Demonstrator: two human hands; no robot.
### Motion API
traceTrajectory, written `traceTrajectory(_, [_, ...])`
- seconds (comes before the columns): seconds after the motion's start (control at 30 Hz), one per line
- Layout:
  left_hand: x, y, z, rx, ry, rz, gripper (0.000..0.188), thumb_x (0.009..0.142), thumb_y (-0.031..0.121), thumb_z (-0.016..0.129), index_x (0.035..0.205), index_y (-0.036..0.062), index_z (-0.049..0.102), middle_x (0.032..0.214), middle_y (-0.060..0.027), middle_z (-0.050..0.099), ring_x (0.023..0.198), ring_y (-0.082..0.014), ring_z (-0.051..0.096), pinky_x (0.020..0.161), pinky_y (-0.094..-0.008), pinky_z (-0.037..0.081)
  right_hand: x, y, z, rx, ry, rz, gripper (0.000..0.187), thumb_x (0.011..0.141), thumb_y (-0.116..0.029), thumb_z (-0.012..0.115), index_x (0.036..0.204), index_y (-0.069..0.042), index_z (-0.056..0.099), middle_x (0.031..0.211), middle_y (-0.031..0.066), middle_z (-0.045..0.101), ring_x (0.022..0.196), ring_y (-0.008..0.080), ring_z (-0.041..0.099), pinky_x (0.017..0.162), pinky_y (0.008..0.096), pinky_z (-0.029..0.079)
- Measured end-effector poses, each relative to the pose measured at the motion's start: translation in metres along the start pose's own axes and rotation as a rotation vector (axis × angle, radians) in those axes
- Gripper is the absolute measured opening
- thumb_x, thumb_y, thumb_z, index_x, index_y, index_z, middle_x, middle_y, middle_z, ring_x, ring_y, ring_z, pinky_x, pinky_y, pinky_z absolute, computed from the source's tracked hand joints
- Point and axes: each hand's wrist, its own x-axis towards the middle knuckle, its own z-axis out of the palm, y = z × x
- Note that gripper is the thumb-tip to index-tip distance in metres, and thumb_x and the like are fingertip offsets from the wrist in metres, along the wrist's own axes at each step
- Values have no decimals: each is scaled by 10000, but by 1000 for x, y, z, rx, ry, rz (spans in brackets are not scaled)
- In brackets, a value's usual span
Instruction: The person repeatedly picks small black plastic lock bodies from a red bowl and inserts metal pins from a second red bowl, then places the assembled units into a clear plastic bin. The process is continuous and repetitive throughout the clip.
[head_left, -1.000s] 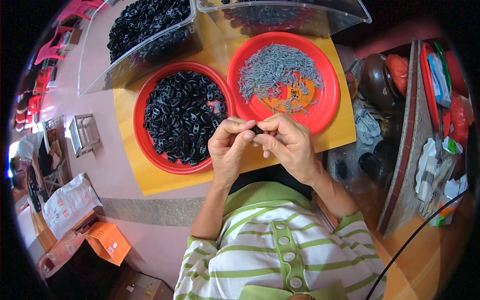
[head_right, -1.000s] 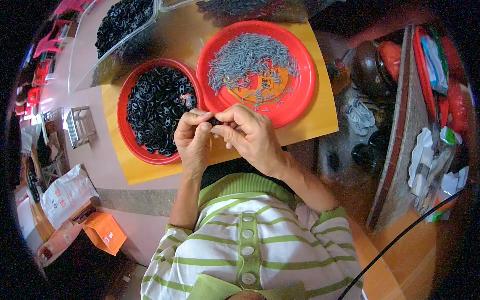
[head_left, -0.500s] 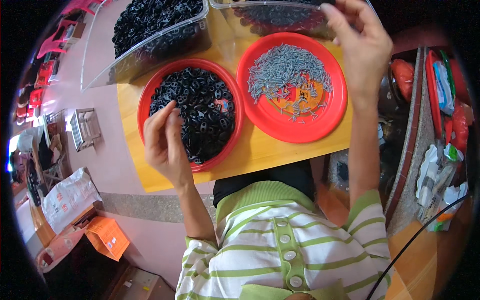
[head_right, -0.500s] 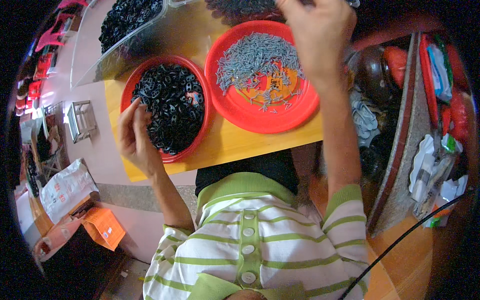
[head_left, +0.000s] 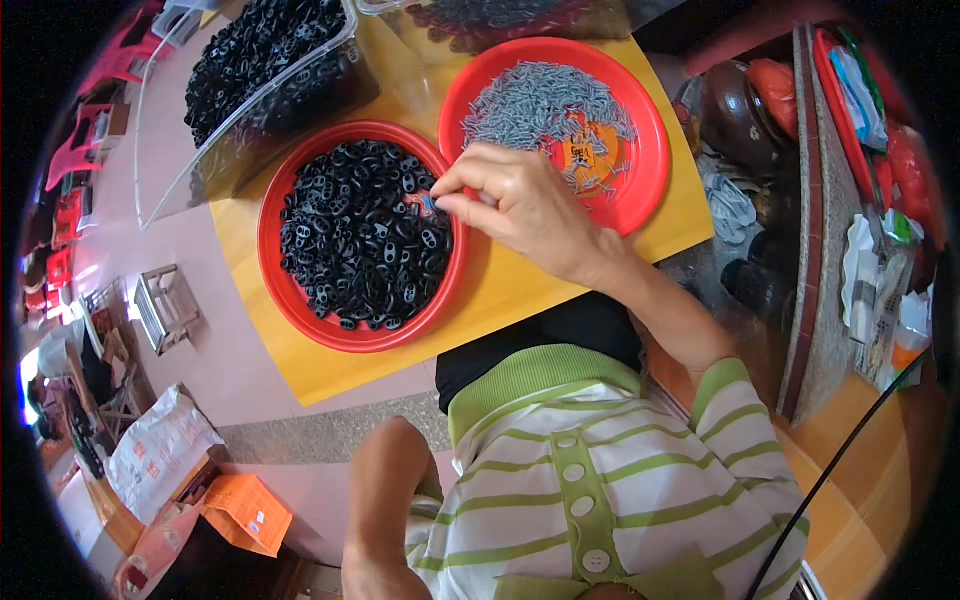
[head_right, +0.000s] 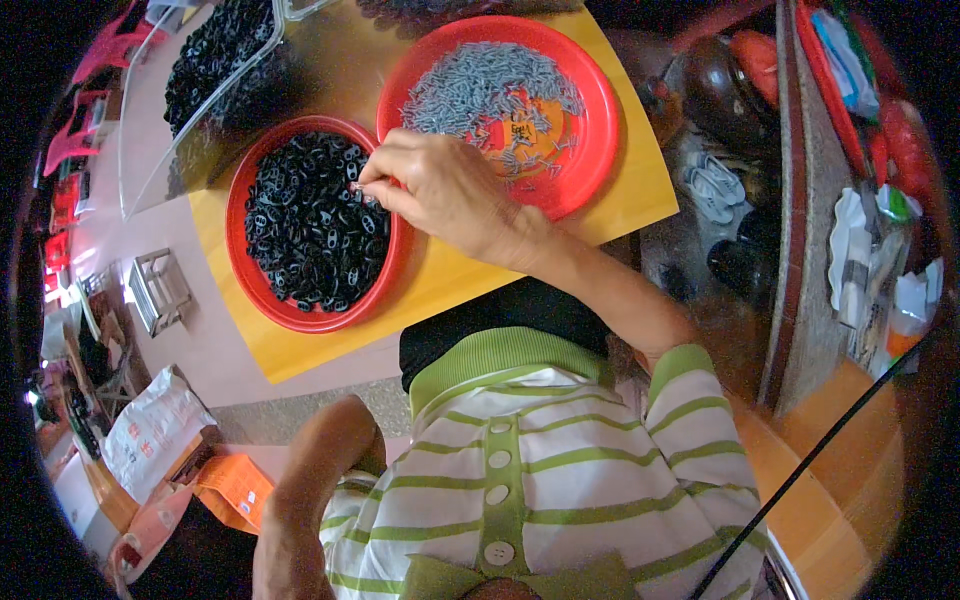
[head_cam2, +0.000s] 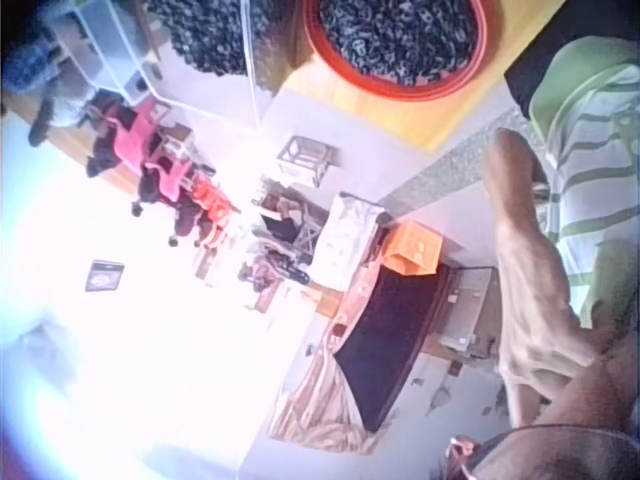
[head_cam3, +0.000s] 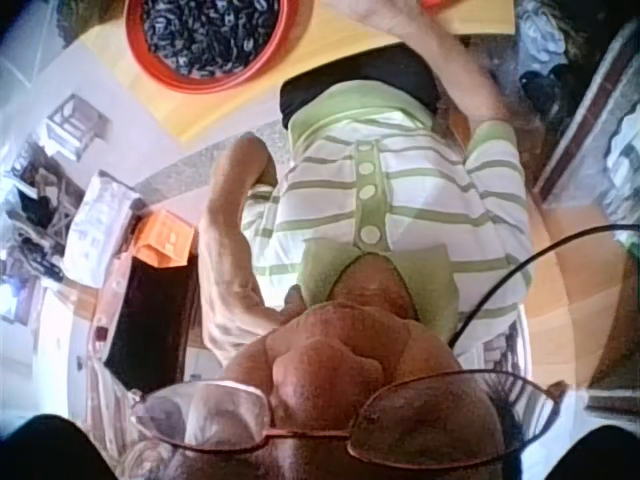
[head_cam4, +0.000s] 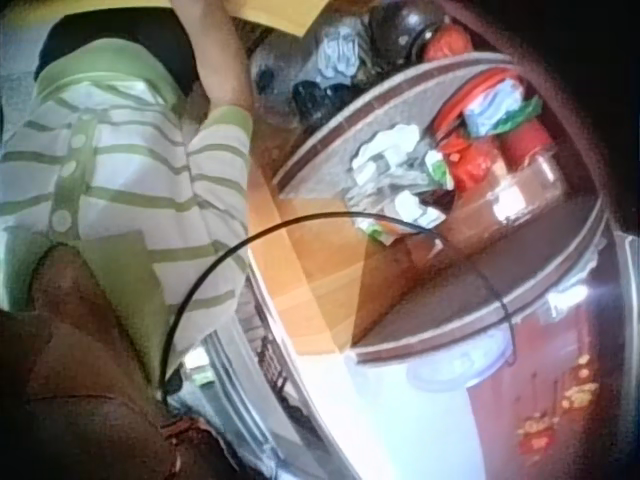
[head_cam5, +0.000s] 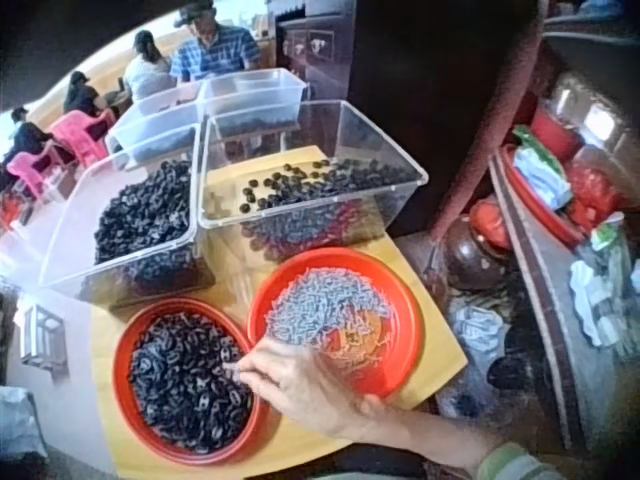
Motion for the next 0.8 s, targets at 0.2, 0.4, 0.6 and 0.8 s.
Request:
traceTrajectory(0.2, [-6, 8, 6, 26, -17, -15, 78, 846, 45, 492, 868, 35, 565, 639, -54, 542, 528, -142, 547, 457, -270, 420, -5, 7, 26, 21, -28, -75, 122, 800, -103, 641, 861, 1, 626, 805, 105, 604, 707, 249, 611, 610, 347, 475])
traceTrajectory(0.4, [-11, 13, 11, 60, -15, -29, 72, 847, 61, 510, 821, 24, 566, 612, -57, 538, 511, -138, 543, 447, -267, 414, 1, -8, 42, -10, -122, -39, 149, 795, -172, 628, 878, -48, 637, 848, 122, 606, 817, 307, 607, 709, 413, 491])
traceTrajectory(0.6, [-16, 16, 12, 93, -3, -45, 105, 847, 77, 529, 774, 13, 566, 585, -60, 534, 495, -134, 539, 436, -264, 407, 2, -10, 48, -120, -143, -44, 136, 794, -168, 627, 859, -48, 627, 854, 116, 600, 814, 303, 607, 704, 420, 491])
traceTrajectory(0.8, [-20, 16, 14, 126, 19, -72, 153, 848, 93, 547, 726, 2, 567, 558, -63, 529, 478, -131, 535, 426, -261, 401, 6, -15, 50, -128, -159, 3, 101, 766, -117, 636, 819, -35, 614, 823, 117, 600, 776, 298, 606, 673, 402, 485])
